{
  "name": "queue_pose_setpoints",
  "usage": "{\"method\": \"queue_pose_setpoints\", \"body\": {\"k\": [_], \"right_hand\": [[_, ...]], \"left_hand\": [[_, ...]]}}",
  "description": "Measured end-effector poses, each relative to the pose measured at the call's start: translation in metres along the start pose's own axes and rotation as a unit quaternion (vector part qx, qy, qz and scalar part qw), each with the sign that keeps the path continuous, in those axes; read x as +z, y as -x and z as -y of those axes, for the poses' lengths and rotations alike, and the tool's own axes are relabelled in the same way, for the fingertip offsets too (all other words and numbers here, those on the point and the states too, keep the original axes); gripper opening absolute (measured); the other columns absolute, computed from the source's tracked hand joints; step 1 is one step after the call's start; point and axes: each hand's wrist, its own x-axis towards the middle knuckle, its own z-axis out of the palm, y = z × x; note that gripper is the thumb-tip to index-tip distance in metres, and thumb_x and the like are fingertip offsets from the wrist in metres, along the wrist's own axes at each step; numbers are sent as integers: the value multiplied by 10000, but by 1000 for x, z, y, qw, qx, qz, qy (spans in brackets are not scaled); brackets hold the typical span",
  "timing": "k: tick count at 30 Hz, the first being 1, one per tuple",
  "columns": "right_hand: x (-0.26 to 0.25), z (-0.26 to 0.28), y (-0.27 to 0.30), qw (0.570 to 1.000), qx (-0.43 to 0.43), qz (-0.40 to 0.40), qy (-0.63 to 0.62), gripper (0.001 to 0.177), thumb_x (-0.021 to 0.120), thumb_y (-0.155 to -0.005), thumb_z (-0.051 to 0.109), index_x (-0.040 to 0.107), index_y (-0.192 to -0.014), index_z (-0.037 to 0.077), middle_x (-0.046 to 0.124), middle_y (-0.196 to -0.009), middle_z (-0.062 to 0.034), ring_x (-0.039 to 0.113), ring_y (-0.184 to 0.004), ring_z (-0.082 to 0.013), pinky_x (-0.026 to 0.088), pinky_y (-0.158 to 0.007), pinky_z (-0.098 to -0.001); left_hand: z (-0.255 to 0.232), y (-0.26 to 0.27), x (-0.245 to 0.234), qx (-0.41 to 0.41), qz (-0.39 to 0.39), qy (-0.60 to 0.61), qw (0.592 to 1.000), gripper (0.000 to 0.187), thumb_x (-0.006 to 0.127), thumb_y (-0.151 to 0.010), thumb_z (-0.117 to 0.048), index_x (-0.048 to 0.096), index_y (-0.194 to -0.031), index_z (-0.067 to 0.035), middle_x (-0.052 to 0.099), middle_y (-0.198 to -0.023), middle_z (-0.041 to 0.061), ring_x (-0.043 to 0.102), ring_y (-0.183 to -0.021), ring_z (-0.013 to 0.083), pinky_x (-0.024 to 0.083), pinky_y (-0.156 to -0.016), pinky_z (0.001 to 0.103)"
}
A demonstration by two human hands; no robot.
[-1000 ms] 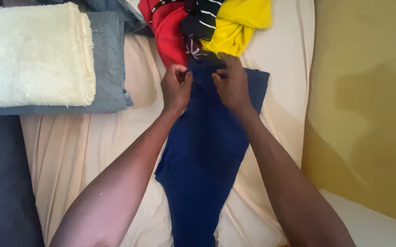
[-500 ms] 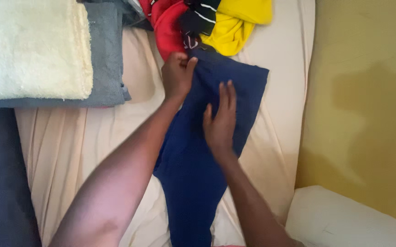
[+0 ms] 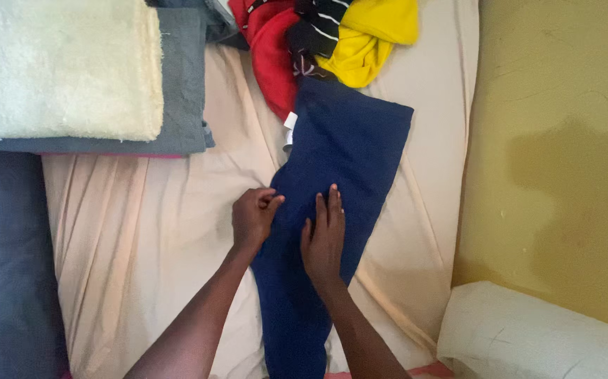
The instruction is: The person folds a small towel and places it on a stack. Then the person picks up a blue t-shirt, turns it inside out, lays it flat on the bed, and folds it neatly into a compact rectangle.
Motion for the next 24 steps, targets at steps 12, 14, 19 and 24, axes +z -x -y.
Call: {"method": "queue_pose_setpoints", "body": {"k": [12,14,19,24], "right_hand": [[9,-7,9,997,42,48,49,596,585,-959,148,416,-1494,-54,230,-1658,-262,261,-1520,-432,258,-1187,-587],[7,-8,12,995,50,57,58,607,581,-956,161,406,-1500,-44,230,-1651,-262,251,-1517,-430,244,-1185,-593],[1,2,27,996,-22,56,64,552,509,-1025,154,388,-1553,46,247,-1682,-193,231,-1561,-362,221,-1220,-573],[-1,-13,19,968,-144,169,114,631,459,-978,163,355,-1595,76,258,-1708,-97,231,-1586,-272,185,-1266,-525]], "left_hand": [[14,2,-17,-48,-8,-78,996,139,726,-941,-193,654,-987,-84,740,-919,98,736,-871,235,565,-804,375],[8,10,-20,45,-57,-138,988,202,737,-919,-142,640,-1081,-73,678,-1078,135,656,-1042,306,530,-892,426],[-12,46,-24,239,22,-173,955,500,747,-903,-115,545,-1356,-49,488,-1513,136,461,-1417,336,409,-1140,472],[-27,55,-14,131,270,-348,888,1356,955,-613,-272,102,-1656,-118,17,-1699,84,63,-1573,266,146,-1233,579]]}}
